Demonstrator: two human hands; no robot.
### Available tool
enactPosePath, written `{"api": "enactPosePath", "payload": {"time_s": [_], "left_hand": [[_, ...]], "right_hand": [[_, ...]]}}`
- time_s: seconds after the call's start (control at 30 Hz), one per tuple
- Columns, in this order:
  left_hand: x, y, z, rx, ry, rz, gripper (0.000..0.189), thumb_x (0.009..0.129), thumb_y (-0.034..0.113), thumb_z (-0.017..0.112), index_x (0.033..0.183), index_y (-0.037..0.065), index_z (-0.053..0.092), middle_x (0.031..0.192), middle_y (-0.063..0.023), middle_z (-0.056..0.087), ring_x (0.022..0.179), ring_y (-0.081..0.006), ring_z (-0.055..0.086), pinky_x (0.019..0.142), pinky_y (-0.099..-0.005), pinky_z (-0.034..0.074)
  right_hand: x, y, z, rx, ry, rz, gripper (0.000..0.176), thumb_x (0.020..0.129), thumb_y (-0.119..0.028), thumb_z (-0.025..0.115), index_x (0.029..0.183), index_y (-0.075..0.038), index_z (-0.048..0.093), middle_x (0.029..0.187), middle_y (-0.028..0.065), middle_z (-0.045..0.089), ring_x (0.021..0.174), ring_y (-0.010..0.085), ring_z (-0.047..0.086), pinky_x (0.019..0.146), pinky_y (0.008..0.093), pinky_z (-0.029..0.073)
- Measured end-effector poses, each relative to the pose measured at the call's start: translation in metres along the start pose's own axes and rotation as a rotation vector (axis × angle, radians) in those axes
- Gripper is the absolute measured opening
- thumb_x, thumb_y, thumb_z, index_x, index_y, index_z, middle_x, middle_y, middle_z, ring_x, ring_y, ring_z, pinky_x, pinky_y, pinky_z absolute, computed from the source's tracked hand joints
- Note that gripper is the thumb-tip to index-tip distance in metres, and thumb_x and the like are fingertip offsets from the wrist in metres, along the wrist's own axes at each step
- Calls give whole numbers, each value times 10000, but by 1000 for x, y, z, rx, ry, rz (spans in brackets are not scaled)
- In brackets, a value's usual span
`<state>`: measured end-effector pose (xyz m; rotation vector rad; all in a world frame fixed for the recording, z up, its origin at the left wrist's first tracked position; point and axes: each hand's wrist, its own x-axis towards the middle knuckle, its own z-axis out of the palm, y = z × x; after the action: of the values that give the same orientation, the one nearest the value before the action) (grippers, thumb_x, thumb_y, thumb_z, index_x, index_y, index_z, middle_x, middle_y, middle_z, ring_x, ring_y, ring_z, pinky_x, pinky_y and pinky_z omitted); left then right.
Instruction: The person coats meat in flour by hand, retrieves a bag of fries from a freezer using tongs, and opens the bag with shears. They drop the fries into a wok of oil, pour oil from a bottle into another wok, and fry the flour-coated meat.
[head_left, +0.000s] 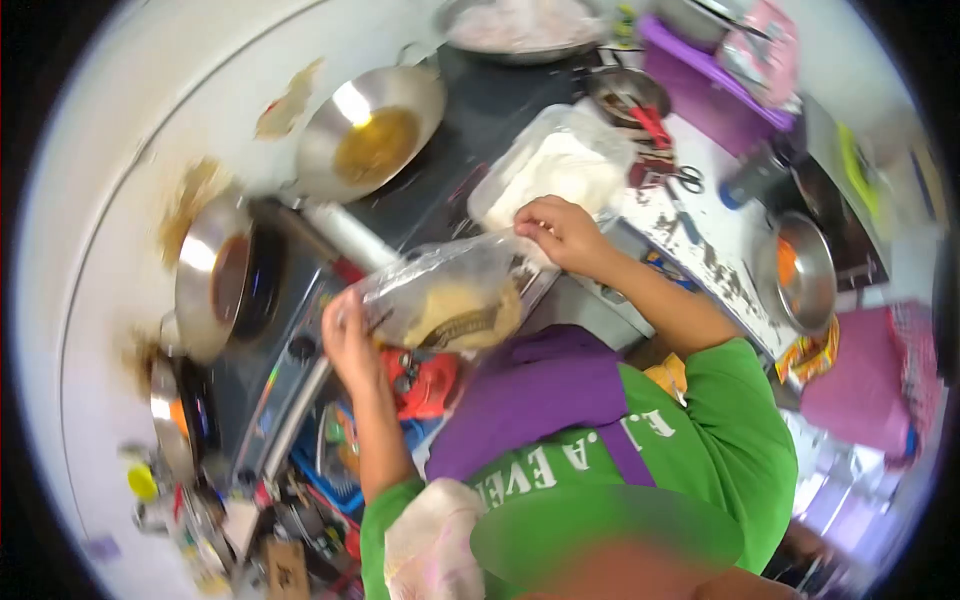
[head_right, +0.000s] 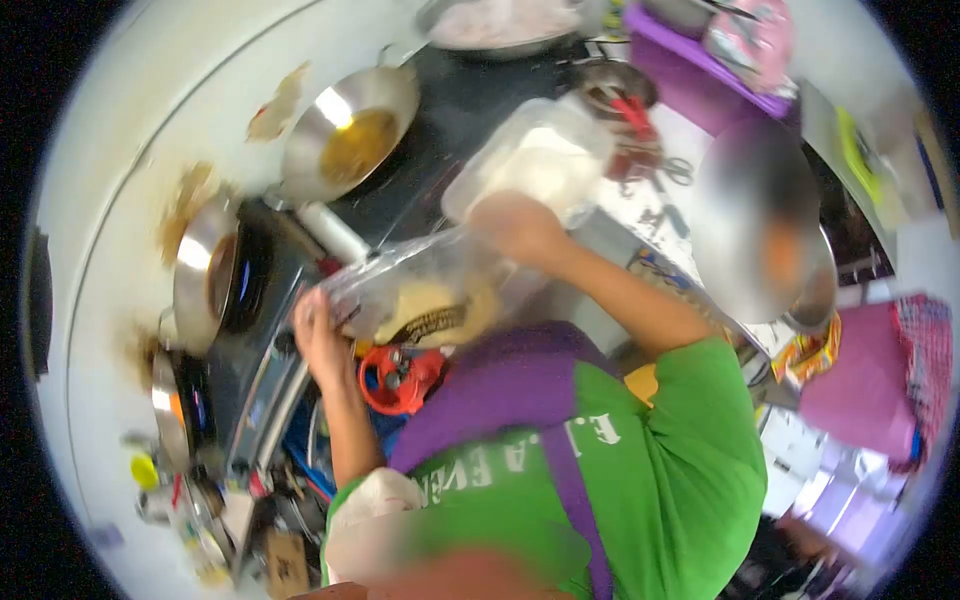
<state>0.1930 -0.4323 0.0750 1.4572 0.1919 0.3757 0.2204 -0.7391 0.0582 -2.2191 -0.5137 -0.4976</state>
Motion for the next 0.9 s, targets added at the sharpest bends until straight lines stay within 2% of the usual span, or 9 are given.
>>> {"api": "enactPosePath", "payload": {"time_s": [0.1, 0.2, 0.27, 0.33, 0.43, 0.57, 0.67, 0.8, 0.9], "left_hand": [[-11, 15, 5, 115, -72, 74, 145, 877, 169, 595, 924, 32, 584, 912, -43, 602, 800, -109, 559, 746, -248, 447], [3, 6, 5, 314, -48, 181, 164, 876, 167, 590, 910, 8, 582, 1025, -87, 563, 914, -149, 531, 849, -285, 404], [8, 0, 3, 594, -50, 512, 166, 869, 160, 594, 910, -1, 583, 1085, -113, 536, 971, -172, 511, 894, -308, 375], [-5, 20, 17, 759, -47, 683, 234, 830, 156, 623, 1002, 8, 567, 1178, -151, 502, 1088, -256, 473, 940, -359, 342], [-19, 48, 34, 1017, -94, 977, 480, 735, 178, 709, 1153, 44, 517, 1228, -151, 497, 1127, -304, 464, 952, -410, 331], [-28, 69, 77, 1340, -523, 926, 586, 671, 246, 741, 1175, 51, 514, 1148, -133, 540, 1037, -283, 516, 910, -422, 351], [-16, 36, 78, 1328, -612, 785, 561, 681, 240, 734, 1169, 64, 521, 1014, -113, 575, 914, -287, 545, 840, -414, 374], [-7, 27, 76, 1190, -646, 687, 440, 682, 207, 737, 1068, 70, 577, 762, -92, 550, 709, -275, 529, 673, -358, 401], [-12, 35, 79, 968, -599, 328, 287, 688, 152, 731, 929, 52, 612, 688, -89, 516, 647, -250, 507, 609, -327, 401]], "right_hand": [[0, -21, -60, 116, -68, -37, 90, 804, -106, 600, 874, -52, 616, 791, 86, 599, 781, 232, 553, 701, 318, 452], [-26, 41, -89, 277, 200, 357, 126, 828, -104, 569, 931, -49, 616, 820, 90, 609, 809, 230, 557, 733, 297, 459], [-56, 104, -107, -80, 398, 504, 175, 835, -113, 553, 984, -41, 610, 886, 114, 623, 855, 257, 575, 778, 308, 463], [-105, 172, -119, -567, 312, 623, 203, 828, -105, 534, 1005, -35, 607, 950, 136, 622, 892, 302, 583, 798, 342, 463], [-138, 217, -134, -678, 329, 687, 264, 816, -91, 477, 1046, -65, 605, 1049, 149, 591, 977, 316, 553, 844, 387, 440], [-129, 254, -141, -622, 256, 739, 275, 828, -60, 439, 1061, -20, 580, 1135, 176, 564, 1029, 323, 542, 868, 391, 435], [-131, 302, -133, -715, 198, 548, 327, 834, -68, 400, 1127, -28, 541, 1167, 167, 555, 1062, 309, 533, 884, 383, 437], [-135, 308, -142, -900, -31, 698, 388, 815, -73, 403, 1186, -58, 516, 1148, 152, 555, 1059, 327, 526, 860, 399, 453], [-148, 318, -156, -776, 11, 709, 355, 785, -71, 450, 1123, -61, 559, 1076, 141, 581, 1033, 330, 530, 831, 403, 460]]}}
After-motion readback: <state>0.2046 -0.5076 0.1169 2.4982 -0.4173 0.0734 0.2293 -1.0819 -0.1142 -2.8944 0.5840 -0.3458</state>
